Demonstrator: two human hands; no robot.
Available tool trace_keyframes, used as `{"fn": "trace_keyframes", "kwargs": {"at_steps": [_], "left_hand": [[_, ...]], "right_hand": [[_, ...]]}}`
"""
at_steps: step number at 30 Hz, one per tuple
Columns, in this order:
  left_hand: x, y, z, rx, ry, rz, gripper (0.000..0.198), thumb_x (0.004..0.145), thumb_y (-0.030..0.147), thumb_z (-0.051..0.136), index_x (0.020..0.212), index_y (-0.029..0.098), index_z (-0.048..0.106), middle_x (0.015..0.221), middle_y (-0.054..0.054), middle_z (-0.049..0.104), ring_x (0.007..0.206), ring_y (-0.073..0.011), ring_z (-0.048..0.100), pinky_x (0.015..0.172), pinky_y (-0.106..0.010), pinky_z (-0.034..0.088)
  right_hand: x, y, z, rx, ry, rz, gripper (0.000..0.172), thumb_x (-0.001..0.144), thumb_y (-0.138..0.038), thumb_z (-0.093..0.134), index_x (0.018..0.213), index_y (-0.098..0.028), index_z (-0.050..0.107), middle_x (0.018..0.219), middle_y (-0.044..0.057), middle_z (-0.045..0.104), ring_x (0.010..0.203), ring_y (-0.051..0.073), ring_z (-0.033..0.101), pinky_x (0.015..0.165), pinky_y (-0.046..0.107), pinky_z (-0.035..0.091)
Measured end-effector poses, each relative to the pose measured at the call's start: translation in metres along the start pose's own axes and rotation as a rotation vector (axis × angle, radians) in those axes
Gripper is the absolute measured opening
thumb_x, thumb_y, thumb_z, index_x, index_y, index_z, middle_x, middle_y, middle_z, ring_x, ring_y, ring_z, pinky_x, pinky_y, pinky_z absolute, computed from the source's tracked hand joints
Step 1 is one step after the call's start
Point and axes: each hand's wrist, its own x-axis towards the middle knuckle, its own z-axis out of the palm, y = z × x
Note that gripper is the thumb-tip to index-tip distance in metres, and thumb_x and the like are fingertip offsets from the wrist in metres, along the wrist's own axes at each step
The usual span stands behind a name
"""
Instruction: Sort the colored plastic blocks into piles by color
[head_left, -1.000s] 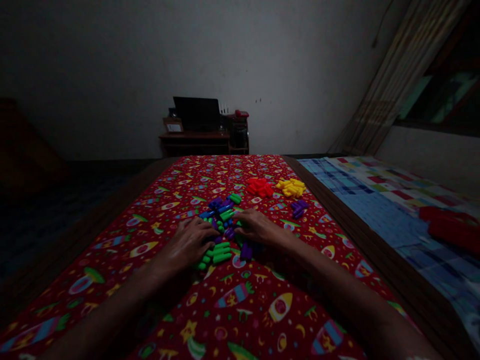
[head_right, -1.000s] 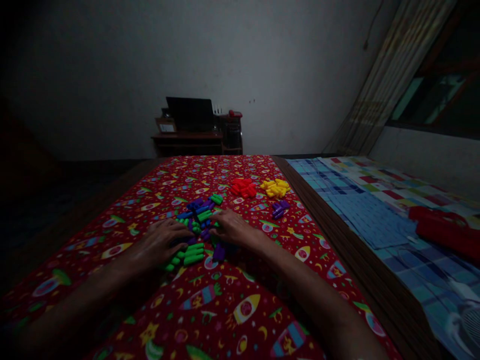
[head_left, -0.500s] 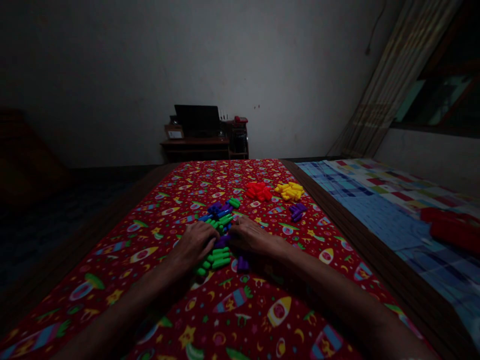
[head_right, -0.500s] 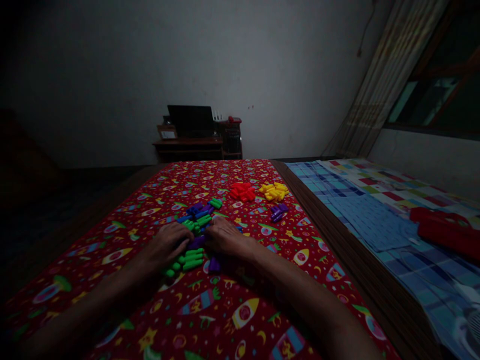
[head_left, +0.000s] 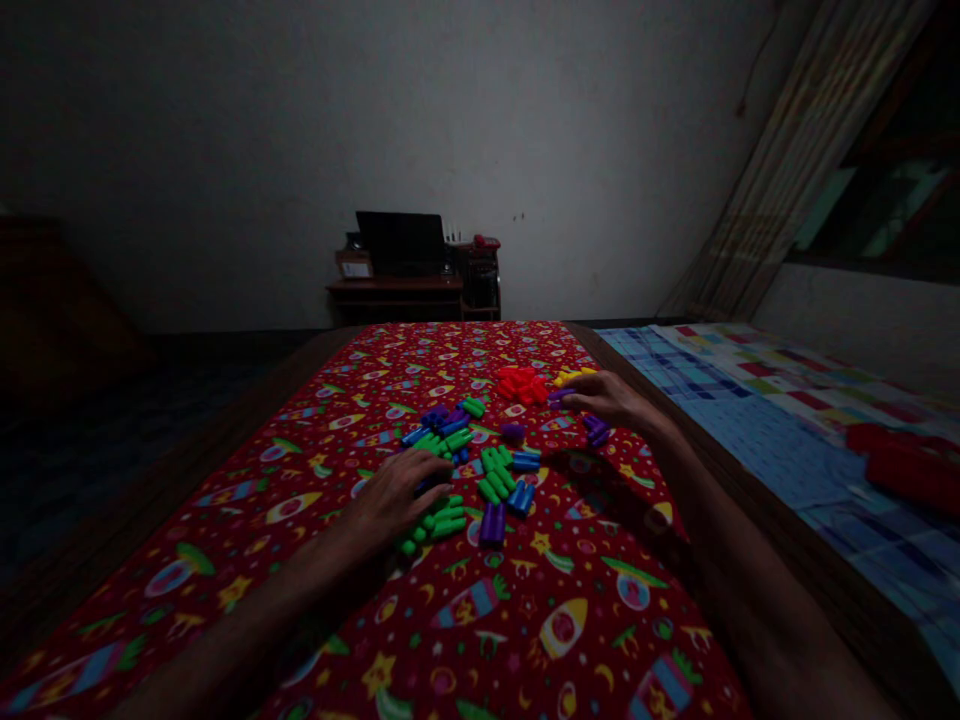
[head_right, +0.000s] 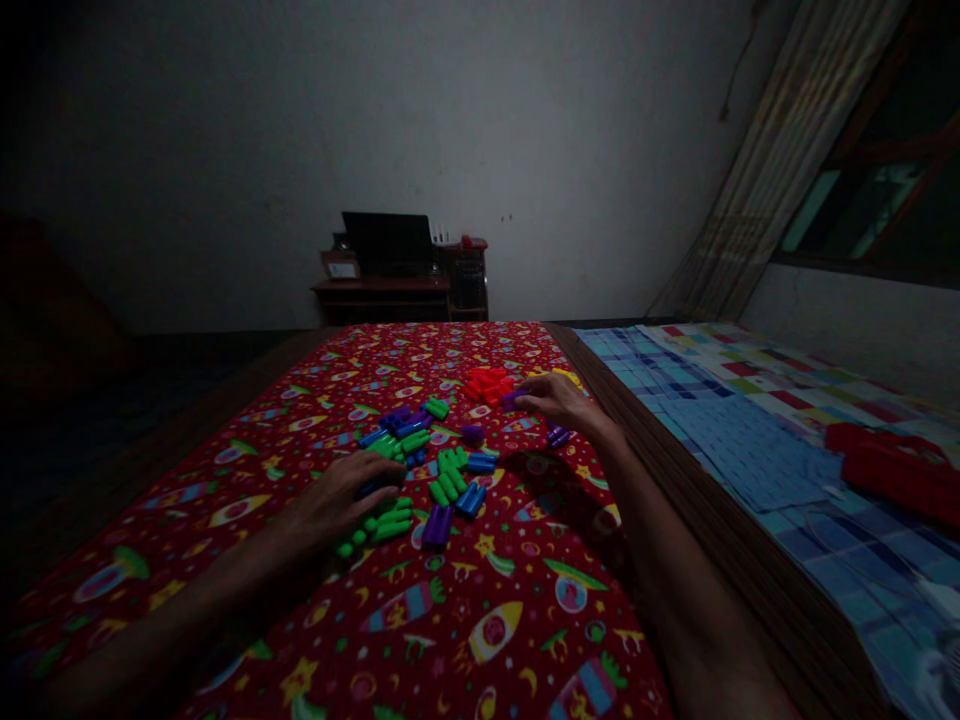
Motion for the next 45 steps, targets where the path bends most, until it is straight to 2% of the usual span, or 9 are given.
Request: {"fn": "trace_keyframes", "kwargs": {"at_steps": [8,14,21,27,31,34,39,42,45], "left_hand": [[0.004,0.02,-0.006,0.015,0.049,0.061,0.031,0.094,0.039,0.044,0.109,0.024,0.067,0.123,-0.009,0.065,0.114,-0.025,0.059,0.097,-0.044,0.049],[0.006,-0.002,-0.006,-0.015,0.075,-0.035,0.039,0.093,0.044,0.04,0.11,0.022,0.067,0.126,-0.01,0.063,0.115,-0.0256,0.059,0.1,-0.043,0.048],[0.007,-0.022,-0.006,0.009,0.158,-0.107,0.04,0.088,0.049,0.045,0.105,0.021,0.067,0.106,-0.01,0.064,0.099,-0.0244,0.063,0.09,-0.039,0.052],[0.007,-0.024,-0.006,-0.033,0.123,-0.124,0.034,0.085,0.049,0.049,0.096,0.021,0.065,0.11,-0.01,0.067,0.105,-0.0258,0.062,0.094,-0.04,0.049],[0.007,-0.019,-0.008,-0.057,0.087,-0.152,0.026,0.081,0.043,0.054,0.093,0.022,0.062,0.106,-0.009,0.069,0.101,-0.025,0.064,0.092,-0.039,0.05],[0.008,-0.014,-0.011,-0.055,0.08,-0.151,0.02,0.076,0.038,0.058,0.087,0.021,0.06,0.098,-0.008,0.069,0.095,-0.0242,0.065,0.086,-0.038,0.052],[0.011,-0.006,-0.016,-0.079,0.121,-0.215,0.028,0.07,0.039,0.061,0.091,0.02,0.061,0.097,-0.007,0.068,0.087,-0.0233,0.066,0.079,-0.037,0.054],[0.014,-0.003,-0.02,-0.124,0.157,-0.273,0.036,0.068,0.042,0.062,0.096,0.02,0.062,0.102,-0.008,0.069,0.088,-0.0243,0.066,0.08,-0.037,0.055],[0.016,-0.001,-0.023,-0.17,0.181,-0.319,0.039,0.066,0.046,0.063,0.094,0.02,0.064,0.102,-0.008,0.069,0.091,-0.0259,0.067,0.083,-0.04,0.055]], "right_hand": [[-0.001,-0.003,-0.018,-0.417,-0.048,0.061,0.021,0.081,-0.026,0.061,0.092,-0.015,0.075,0.073,0.003,0.068,0.062,0.012,0.055,0.058,0.022,0.036],[-0.022,0.036,-0.048,-0.49,-0.162,0.4,0.013,0.073,-0.022,0.065,0.077,-0.015,0.075,0.073,0.003,0.07,0.069,0.016,0.061,0.061,0.023,0.043],[-0.026,0.055,-0.05,-0.462,-0.105,0.445,0.028,0.069,-0.017,0.069,0.096,-0.015,0.074,0.088,0.007,0.072,0.081,0.019,0.065,0.068,0.024,0.047],[0.006,0.027,0.012,-0.55,0.21,0.059,0.023,0.086,-0.015,0.05,0.095,-0.014,0.071,0.09,0.01,0.07,0.079,0.017,0.061,0.07,0.024,0.042],[0.02,0.011,0.08,-0.527,0.043,-0.269,0.022,0.083,-0.009,0.053,0.099,-0.011,0.067,0.097,0.013,0.067,0.082,0.017,0.057,0.071,0.024,0.039],[0.021,0.004,0.097,-0.545,-0.101,-0.264,0.017,0.085,-0.01,0.052,0.092,-0.012,0.067,0.086,0.01,0.066,0.072,0.014,0.053,0.064,0.024,0.034],[0.011,0.006,0.047,-0.608,0.01,-0.087,0.023,0.088,-0.016,0.048,0.097,-0.014,0.069,0.087,0.009,0.069,0.075,0.014,0.057,0.065,0.023,0.034],[0.003,0.022,0.005,-0.66,0.134,0.162,0.023,0.085,-0.019,0.053,0.1,-0.016,0.071,0.095,0.01,0.071,0.08,0.016,0.062,0.065,0.022,0.036],[-0.004,0.045,-0.021,-0.69,0.082,0.401,0.02,0.08,-0.022,0.061,0.094,-0.014,0.074,0.092,0.01,0.072,0.079,0.017,0.064,0.063,0.022,0.038]]}}
